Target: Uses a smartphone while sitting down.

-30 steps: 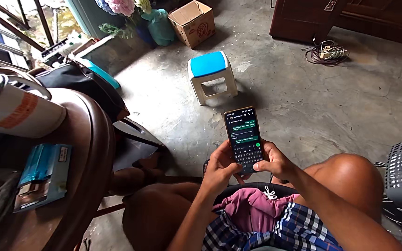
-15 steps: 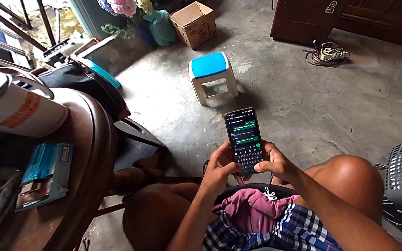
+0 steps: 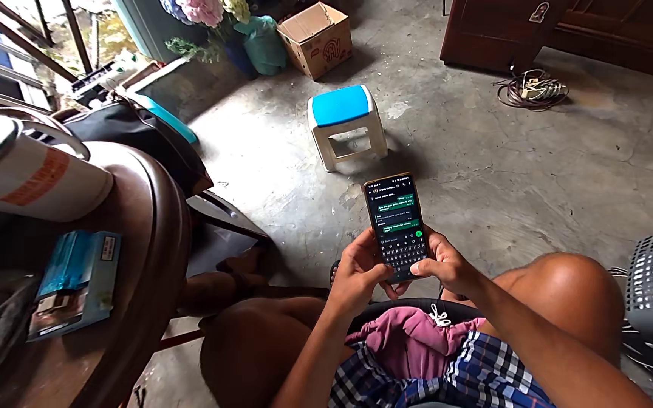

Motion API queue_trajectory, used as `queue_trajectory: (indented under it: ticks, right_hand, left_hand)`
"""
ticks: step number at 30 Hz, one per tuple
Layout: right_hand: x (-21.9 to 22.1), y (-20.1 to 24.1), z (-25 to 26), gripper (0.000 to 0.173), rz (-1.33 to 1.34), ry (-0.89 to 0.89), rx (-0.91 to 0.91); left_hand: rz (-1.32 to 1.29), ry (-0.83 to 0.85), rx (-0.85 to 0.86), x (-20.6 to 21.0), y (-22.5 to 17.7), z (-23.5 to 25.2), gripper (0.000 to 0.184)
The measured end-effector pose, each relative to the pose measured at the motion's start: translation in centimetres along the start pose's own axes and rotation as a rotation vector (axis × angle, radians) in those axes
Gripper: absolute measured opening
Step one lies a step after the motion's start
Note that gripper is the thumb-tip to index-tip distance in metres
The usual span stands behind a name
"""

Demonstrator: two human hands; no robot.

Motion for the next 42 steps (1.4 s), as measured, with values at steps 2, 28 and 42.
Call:
queue_trajectory:
  ticks: [2,28,42]
  right_hand:
    - [0.01,0.02,-0.03,0.05,0.001,0.013,-0.006]
    - [-0.26,-0.09,0.01,0.047,-0.033,0.004,-0.051]
    - [-0.27,-0.2,0.02,0.046,-0.043,0.015,-0.059]
  left_hand:
    - [0.013,-0.001,-0.007,-0.01,0.06,-0.04,0.052]
    - [0.004,0.016,-0.066,0.02,0.35,-0.23,0.047]
    - [0.0,0.027,-0.058,0.04,0.34,-0.23,0.05]
Point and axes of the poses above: each hand's wrist, its own z-axis towards the middle knuckle, its own x-axis out of the palm, y = z × x, the point moved 9 cm from there along z, towards the middle knuckle, and after that the axes turned 1 degree about x, right-handed, at the moved point
